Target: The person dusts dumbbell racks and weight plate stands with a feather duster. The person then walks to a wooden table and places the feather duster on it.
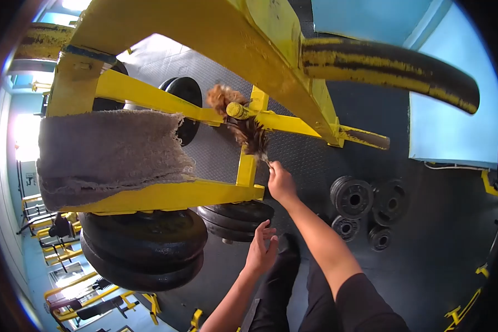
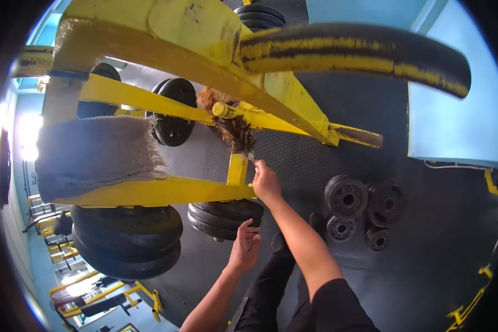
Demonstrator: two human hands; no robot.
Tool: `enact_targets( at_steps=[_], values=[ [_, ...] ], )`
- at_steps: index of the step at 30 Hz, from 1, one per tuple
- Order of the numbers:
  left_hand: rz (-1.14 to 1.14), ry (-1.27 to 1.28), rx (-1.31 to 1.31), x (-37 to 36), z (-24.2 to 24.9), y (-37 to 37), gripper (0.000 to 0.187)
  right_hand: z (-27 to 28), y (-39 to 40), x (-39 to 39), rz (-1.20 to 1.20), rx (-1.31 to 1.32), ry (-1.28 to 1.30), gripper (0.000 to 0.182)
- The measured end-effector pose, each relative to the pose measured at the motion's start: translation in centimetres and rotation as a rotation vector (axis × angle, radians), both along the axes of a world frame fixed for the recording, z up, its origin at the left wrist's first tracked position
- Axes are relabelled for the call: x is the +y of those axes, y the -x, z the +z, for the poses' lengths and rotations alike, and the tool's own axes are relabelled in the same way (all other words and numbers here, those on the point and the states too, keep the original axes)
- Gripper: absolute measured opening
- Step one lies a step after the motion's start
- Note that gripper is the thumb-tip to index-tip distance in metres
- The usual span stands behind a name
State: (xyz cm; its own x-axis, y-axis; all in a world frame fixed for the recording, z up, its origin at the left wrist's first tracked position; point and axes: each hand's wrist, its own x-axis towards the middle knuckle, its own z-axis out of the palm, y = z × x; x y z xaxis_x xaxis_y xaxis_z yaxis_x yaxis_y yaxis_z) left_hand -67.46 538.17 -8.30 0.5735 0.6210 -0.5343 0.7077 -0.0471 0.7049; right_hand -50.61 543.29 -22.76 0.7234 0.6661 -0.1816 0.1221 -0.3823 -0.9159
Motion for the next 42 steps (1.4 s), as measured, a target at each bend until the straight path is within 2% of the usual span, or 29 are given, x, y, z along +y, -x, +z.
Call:
enact_targets(
  at_steps=[1, 4, 8, 10, 14, 17, 19, 20, 22, 24, 25, 28, 32, 36, 38, 40, 42],
  values=[
    [0.012, 0.0, -0.013, 0.3, -0.4, 0.4, 0.053, -0.3, 0.8, 1.4, -0.017, 0.025, 0.071, 0.014],
    [-0.021, -0.028, -0.024, 1.1, -1.3, 2.1, 0.052, -0.1, 2.5, 3.3, 0.181, 0.076, 0.097, 0.014],
    [-0.061, -0.065, -0.033, 1.1, -2.6, 4.5, 0.052, -2.1, 4.4, 4.2, -0.019, 0.038, 0.097, 0.016],
    [-0.063, -0.035, -0.043, 0.7, -3.0, 5.5, 0.052, -2.7, 5.0, 3.6, 0.001, 0.102, -0.015, 0.018],
    [-0.025, 0.002, -0.099, 0.0, -2.7, 7.3, 0.052, -0.4, 3.8, -1.4, 0.13, -0.044, -0.05, 0.017],
    [-0.046, 0.01, -0.111, -0.1, -2.4, 8.1, 0.053, 1.4, 2.6, -7.2, 0.049, -0.015, -0.065, 0.019],
    [-0.081, 0.046, -0.055, 0.1, -1.7, 8.3, 0.051, 1.5, 1.9, -9.9, -0.21, -0.06, -0.174, 0.02],
    [-0.079, 0.054, -0.064, 0.2, -1.8, 8.4, 0.051, 2.1, 1.1, -10.3, -0.245, 0.054, -0.072, 0.021],
    [-0.081, 0.063, -0.079, 0.3, -2.1, 8.6, 0.051, 1.3, -0.6, -9.0, -0.287, -0.166, -0.122, 0.022],
    [-0.076, 0.051, -0.085, 0.4, -2.3, 8.8, 0.051, -0.5, -2.3, -5.9, -0.258, -0.144, -0.166, 0.025],
    [-0.071, 0.042, -0.103, 0.5, -2.4, 8.9, 0.051, -0.9, -3.0, -4.0, -0.205, -0.154, -0.129, 0.027],
    [-0.06, 0.013, -0.118, 0.8, -2.8, 9.4, 0.051, -1.4, -5.1, 0.5, -0.093, -0.153, 0.207, 0.025],
    [-0.041, 0.014, -0.123, 1.0, -2.0, 10.6, 0.051, -0.5, -4.6, 0.0, -0.2, -0.077, 0.318, 0.024],
    [-0.004, 0.04, -0.146, 0.9, -0.8, 11.8, 0.053, -0.9, -0.7, -6.7, -0.516, -0.303, 0.112, 0.023],
    [-0.02, 0.005, -0.156, 1.1, 0.1, 12.3, 0.053, 2.9, 1.4, -11.4, -0.466, -0.105, 0.267, 0.023],
    [0.019, 0.03, -0.179, 1.3, -0.6, 13.1, 0.051, 5.0, 4.7, -16.2, -0.365, -0.206, 0.022, 0.02],
    [0.056, 0.003, -0.229, 1.6, -0.3, 13.5, 0.052, 10.7, 7.5, -19.0, -0.247, -0.105, -0.055, 0.019]
  ],
)
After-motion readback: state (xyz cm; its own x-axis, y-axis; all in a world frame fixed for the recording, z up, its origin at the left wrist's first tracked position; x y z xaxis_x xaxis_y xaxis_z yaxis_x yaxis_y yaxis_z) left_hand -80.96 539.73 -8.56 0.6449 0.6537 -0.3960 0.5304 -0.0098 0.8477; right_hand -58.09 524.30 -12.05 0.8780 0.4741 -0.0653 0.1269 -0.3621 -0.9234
